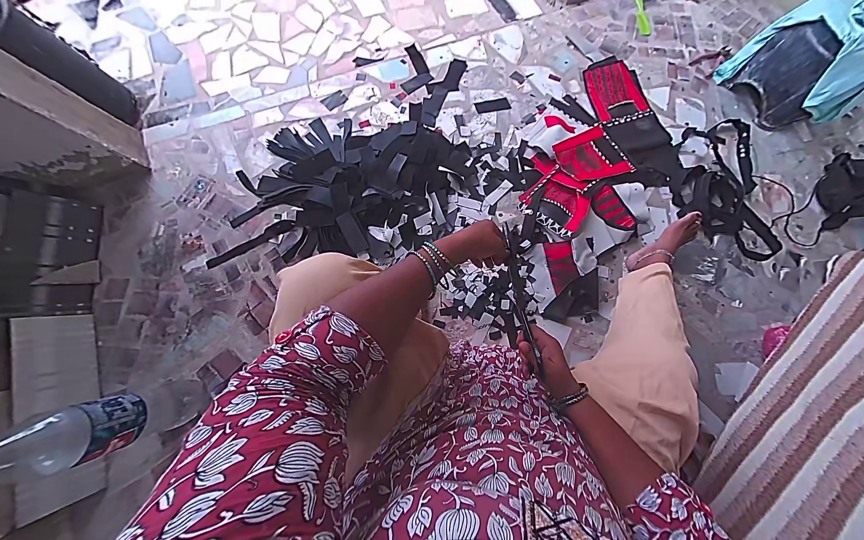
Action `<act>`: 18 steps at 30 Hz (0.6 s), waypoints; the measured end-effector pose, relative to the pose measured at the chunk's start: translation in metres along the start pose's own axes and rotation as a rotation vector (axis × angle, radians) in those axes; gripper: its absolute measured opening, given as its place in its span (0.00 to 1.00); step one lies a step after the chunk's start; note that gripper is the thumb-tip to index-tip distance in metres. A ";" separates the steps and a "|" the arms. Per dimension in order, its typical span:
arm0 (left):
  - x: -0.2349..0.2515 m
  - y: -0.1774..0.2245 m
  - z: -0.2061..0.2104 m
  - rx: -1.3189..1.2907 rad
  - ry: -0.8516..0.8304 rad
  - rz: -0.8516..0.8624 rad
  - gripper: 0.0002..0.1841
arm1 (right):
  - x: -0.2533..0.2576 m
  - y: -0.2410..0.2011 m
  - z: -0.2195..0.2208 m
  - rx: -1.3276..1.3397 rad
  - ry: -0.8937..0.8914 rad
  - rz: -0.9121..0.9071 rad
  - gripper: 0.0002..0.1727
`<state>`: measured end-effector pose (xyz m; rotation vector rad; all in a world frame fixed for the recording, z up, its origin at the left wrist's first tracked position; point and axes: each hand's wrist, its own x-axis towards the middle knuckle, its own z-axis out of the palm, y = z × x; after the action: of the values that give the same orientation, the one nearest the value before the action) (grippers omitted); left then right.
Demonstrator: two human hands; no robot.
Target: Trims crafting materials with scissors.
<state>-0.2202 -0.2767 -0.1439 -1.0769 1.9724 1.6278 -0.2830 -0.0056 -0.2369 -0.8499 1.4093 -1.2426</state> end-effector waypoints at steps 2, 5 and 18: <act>-0.001 0.000 0.002 0.037 -0.019 -0.003 0.09 | 0.000 0.002 0.000 0.008 -0.014 -0.010 0.26; -0.002 0.001 0.008 0.091 -0.039 -0.009 0.12 | 0.001 0.004 0.000 0.023 -0.025 -0.011 0.29; 0.005 -0.003 0.011 0.133 -0.023 0.006 0.10 | 0.001 0.001 0.000 0.005 0.002 0.023 0.27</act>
<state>-0.2236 -0.2680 -0.1522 -0.9995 2.0386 1.4819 -0.2834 -0.0062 -0.2384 -0.8271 1.4138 -1.2295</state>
